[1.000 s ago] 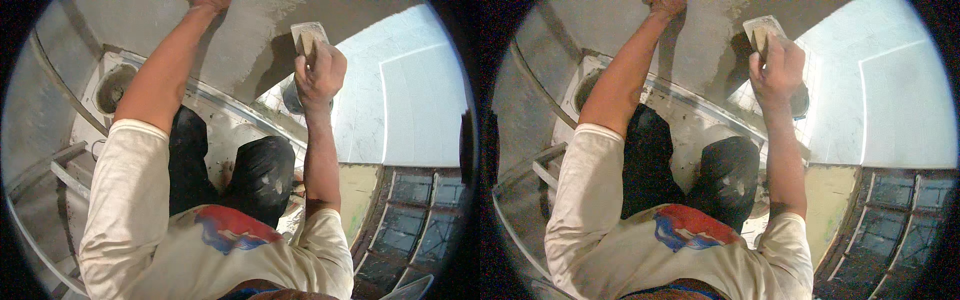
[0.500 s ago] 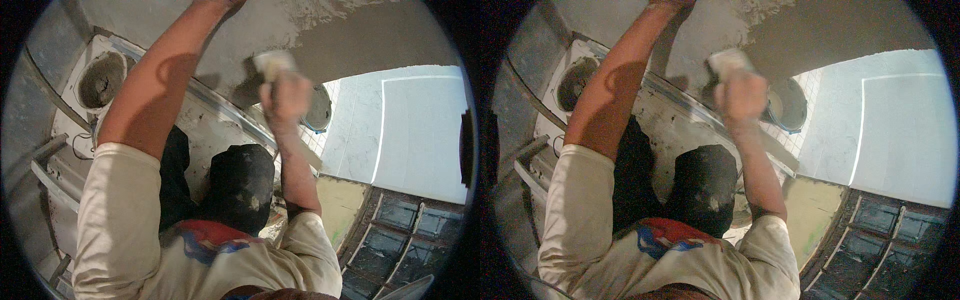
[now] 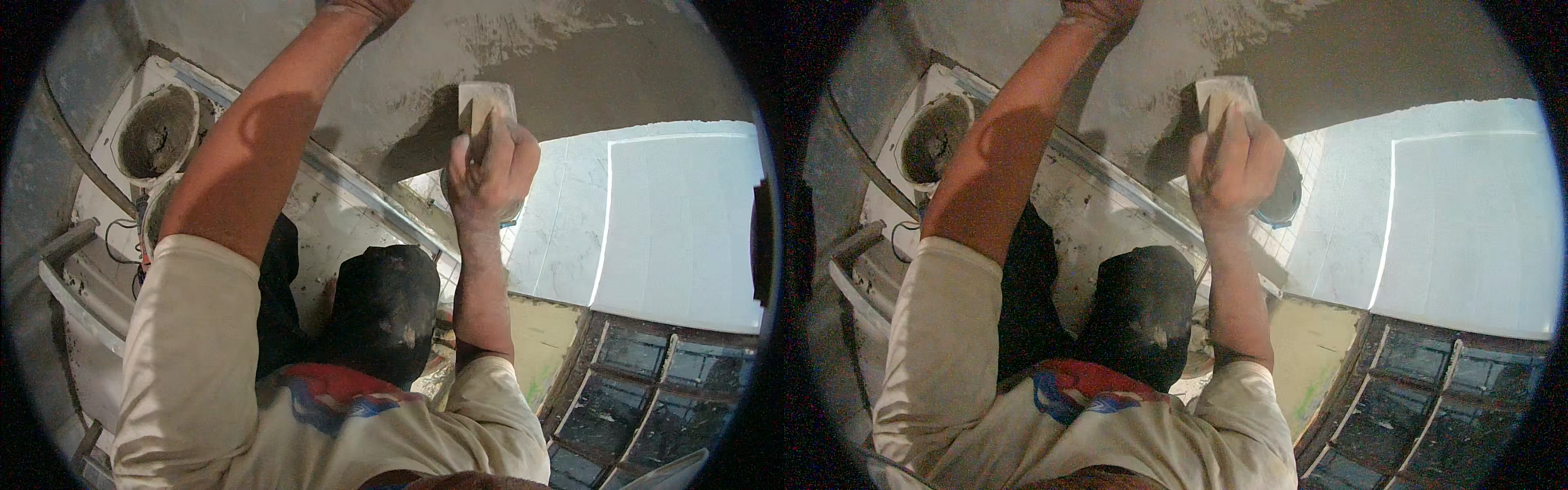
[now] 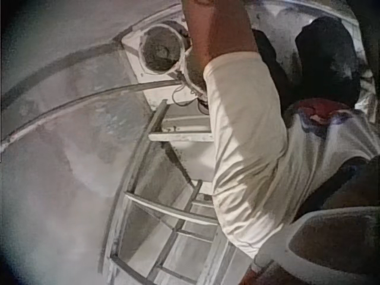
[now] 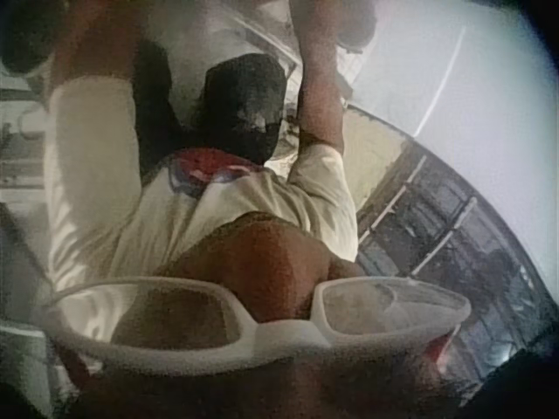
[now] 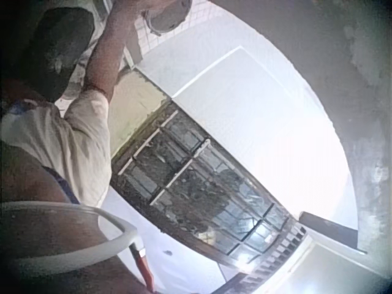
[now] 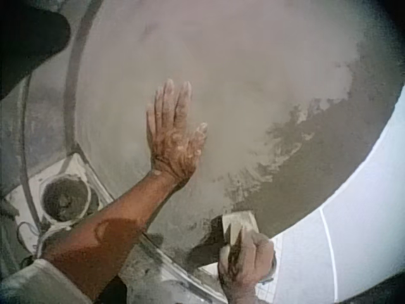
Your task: The person kneels on a tiled floor and uses a small trowel to apply and smooth plaster onto a curved wall section. They repeatedly dip the trowel into a bucket of plaster and spread it evenly across the surface.
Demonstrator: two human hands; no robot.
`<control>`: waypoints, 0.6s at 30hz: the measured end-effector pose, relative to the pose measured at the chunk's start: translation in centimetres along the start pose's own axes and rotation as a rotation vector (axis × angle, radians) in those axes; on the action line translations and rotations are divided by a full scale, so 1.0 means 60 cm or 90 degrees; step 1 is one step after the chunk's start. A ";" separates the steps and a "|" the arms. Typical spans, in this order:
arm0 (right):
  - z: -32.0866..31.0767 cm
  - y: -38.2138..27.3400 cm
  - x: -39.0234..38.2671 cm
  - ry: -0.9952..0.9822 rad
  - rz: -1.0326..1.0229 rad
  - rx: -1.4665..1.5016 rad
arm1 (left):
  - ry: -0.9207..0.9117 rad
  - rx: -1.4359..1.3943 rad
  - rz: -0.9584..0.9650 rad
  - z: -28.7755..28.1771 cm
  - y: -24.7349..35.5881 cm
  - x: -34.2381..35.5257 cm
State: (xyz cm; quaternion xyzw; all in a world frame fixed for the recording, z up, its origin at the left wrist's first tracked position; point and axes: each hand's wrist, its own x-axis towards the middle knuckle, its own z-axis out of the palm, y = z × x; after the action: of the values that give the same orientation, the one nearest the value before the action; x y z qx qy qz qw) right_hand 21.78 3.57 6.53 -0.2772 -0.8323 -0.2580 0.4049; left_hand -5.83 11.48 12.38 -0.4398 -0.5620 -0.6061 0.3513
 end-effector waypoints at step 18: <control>0.020 -0.001 0.032 -0.220 -0.091 0.119 | -0.014 0.006 -0.015 -0.003 0.012 -0.007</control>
State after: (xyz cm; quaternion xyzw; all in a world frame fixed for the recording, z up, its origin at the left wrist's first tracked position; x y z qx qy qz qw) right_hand 20.10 4.80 7.45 -0.2188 -0.9272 -0.1567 0.2606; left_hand -5.05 11.16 12.28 -0.4381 -0.5742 -0.6024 0.3399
